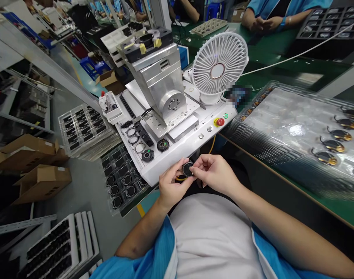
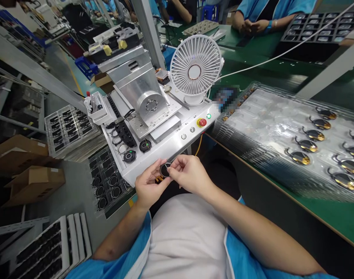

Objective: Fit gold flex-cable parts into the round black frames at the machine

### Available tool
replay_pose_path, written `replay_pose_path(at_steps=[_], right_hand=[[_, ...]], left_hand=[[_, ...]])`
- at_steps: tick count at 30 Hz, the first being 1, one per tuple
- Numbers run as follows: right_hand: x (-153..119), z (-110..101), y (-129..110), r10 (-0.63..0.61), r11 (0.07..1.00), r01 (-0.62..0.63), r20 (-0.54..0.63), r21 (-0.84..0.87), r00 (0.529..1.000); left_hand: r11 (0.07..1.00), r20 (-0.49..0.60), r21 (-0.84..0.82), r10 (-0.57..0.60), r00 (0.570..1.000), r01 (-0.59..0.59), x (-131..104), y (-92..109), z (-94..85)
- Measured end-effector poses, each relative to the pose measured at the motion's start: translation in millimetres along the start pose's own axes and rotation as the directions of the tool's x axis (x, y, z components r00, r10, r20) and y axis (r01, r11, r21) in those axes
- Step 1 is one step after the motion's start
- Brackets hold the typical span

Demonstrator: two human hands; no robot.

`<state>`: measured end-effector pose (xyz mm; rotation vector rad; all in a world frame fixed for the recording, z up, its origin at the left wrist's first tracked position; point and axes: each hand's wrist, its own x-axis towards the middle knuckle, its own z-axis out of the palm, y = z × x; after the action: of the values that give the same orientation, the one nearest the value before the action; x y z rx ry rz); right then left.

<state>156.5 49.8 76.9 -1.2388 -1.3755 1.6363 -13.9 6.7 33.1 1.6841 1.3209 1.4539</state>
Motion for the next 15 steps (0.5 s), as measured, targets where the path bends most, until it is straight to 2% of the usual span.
replay_pose_path(at_steps=[3, 6, 7, 8, 9, 10, 11, 12, 13, 14, 15], right_hand=[[0.6, 2.6, 3.7, -0.041, 0.999, 0.042, -0.050, 0.015, 0.998], [-1.5, -1.0, 8.2, 0.016, 0.987, -0.027, 0.070, 0.161, 0.997], [-3.7, -7.1, 9.1, 0.028, 0.979, -0.048, 0.102, 0.198, 0.994], [-7.6, -17.2, 9.6, 0.024, 0.975, -0.043, 0.088, 0.220, 0.996], [-13.8, -31.8, 9.8, 0.005, 0.975, -0.007, 0.010, 0.221, 1.000], [-23.0, -51.1, 9.8, -0.027, 0.980, 0.053, -0.136, 0.193, 0.990], [-35.7, -74.6, 10.2, -0.067, 0.985, 0.114, -0.327, 0.126, 0.943], [-51.6, -101.4, 11.3, -0.117, 0.987, 0.157, -0.533, 0.029, 0.838], [-70.5, -129.9, 13.6, -0.170, 0.984, 0.152, -0.723, -0.090, 0.670], [-91.1, -158.3, 17.2, -0.234, 0.972, 0.089, -0.856, -0.217, 0.461], [-112.0, -184.8, 22.0, -0.300, 0.950, -0.011, -0.925, -0.311, 0.233]], left_hand=[[1.000, -0.001, -0.001, 0.009, 1.000, -0.009, -1.8, -3.5, 0.9], [0.998, 0.025, -0.048, 0.041, 0.999, -0.040, -4.0, -6.5, 7.0], [0.996, 0.055, -0.065, 0.060, 0.997, -0.056, -4.5, -7.2, 9.5], [0.994, 0.090, -0.078, 0.081, 0.993, -0.074, -4.8, -8.1, 11.6], [0.992, 0.122, -0.086, 0.098, 0.988, -0.088, -4.9, -9.3, 13.2], [0.991, 0.147, -0.088, 0.110, 0.983, -0.097, -4.8, -10.9, 14.0], [0.991, 0.162, -0.090, 0.115, 0.980, -0.102, -4.6, -13.1, 14.1], [0.991, 0.167, -0.093, 0.114, 0.979, -0.100, -4.1, -15.7, 13.6], [0.991, 0.165, -0.096, 0.108, 0.980, -0.093, -3.4, -18.4, 12.7], [0.992, 0.165, -0.096, 0.100, 0.981, -0.085, -2.5, -20.9, 11.9], [0.993, 0.170, -0.094, 0.092, 0.981, -0.077, -1.5, -22.7, 11.3]])
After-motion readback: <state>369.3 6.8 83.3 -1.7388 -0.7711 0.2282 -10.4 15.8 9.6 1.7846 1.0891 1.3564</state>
